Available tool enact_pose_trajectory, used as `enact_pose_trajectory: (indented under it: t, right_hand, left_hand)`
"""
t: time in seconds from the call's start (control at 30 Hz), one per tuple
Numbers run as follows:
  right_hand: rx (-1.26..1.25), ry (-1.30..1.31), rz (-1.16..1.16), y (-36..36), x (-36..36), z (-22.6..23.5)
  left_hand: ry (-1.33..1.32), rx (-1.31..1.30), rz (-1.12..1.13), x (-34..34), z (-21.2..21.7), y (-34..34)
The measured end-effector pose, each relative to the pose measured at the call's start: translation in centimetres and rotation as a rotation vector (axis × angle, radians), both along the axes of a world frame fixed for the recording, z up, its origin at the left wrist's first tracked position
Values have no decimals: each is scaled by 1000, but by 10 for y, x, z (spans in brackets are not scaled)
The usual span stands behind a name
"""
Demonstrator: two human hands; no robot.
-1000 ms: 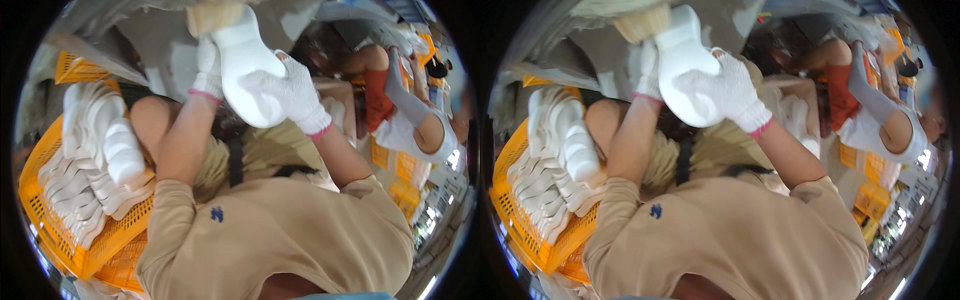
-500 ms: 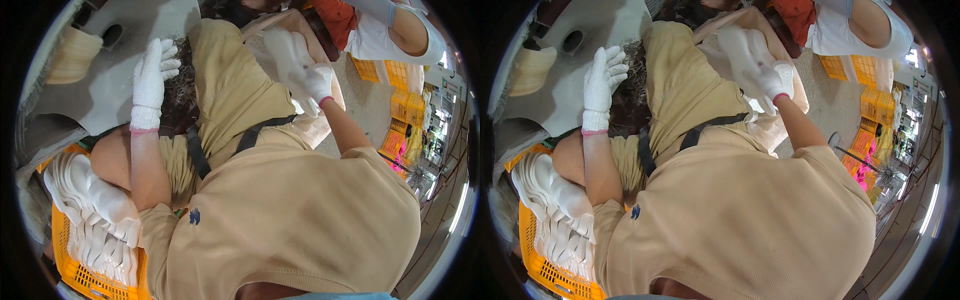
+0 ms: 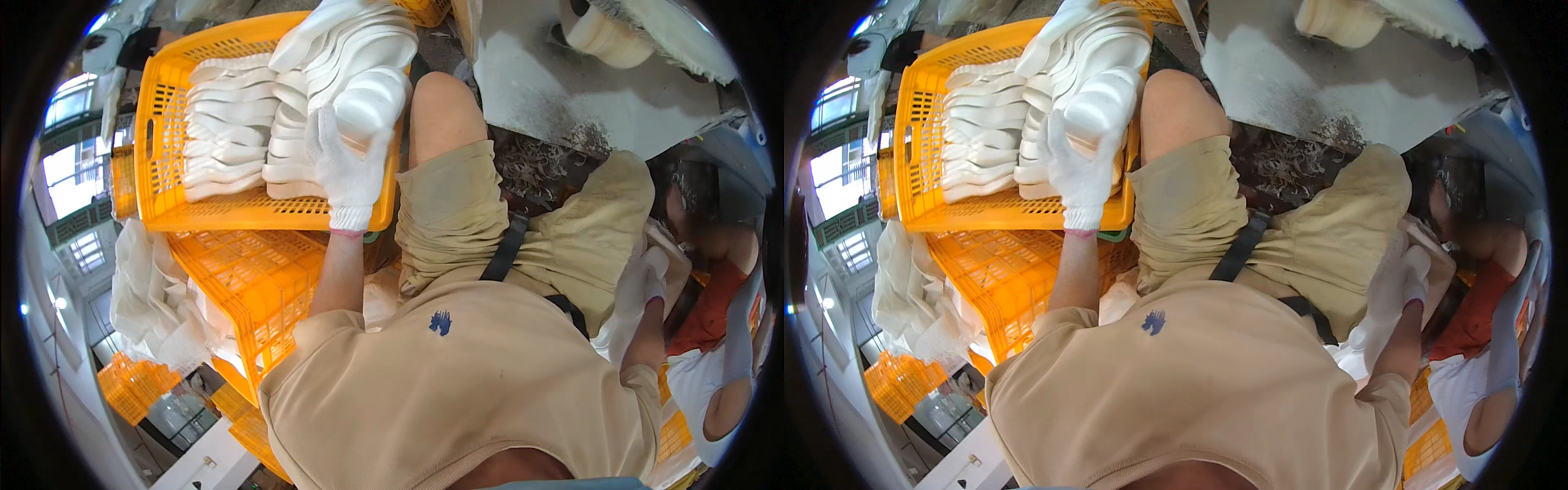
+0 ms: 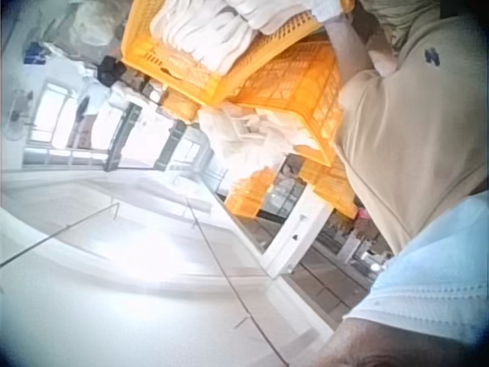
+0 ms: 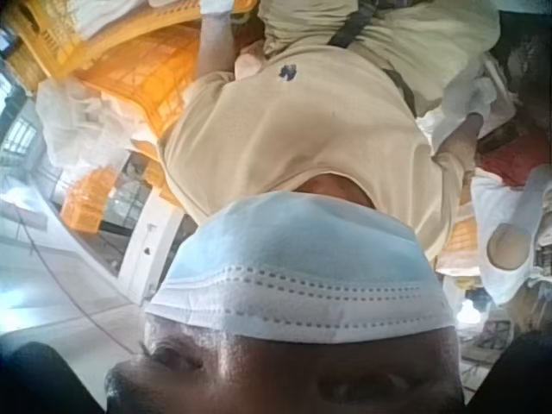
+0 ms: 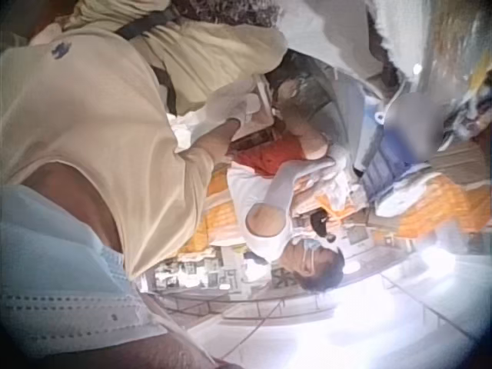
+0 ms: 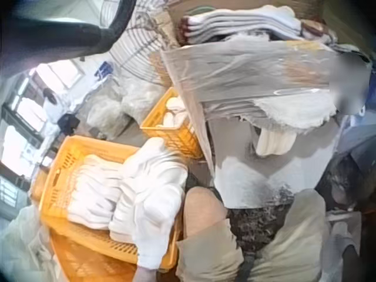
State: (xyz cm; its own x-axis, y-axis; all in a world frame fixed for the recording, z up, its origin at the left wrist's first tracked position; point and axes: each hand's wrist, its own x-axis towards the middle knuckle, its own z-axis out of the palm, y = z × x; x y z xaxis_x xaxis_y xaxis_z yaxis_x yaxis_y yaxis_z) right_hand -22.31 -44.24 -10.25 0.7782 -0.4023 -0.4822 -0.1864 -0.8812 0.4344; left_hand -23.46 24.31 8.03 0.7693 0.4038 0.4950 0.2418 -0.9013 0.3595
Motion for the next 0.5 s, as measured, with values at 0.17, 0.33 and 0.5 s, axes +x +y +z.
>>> enact_pose_trajectory:
  t: [0.17, 0.33, 0.5]
  right_hand:
    - [-22, -114, 342, -20, 12, 40]
    - [923, -656, -335, 18, 17, 56]
    - [828, -640, -60, 109, 23, 109]
  left_hand:
    - [231, -247, 116, 19, -27, 9]
    - [395, 3, -32, 3, -26, 42]
    - [392, -308, -6, -16, 6, 104]
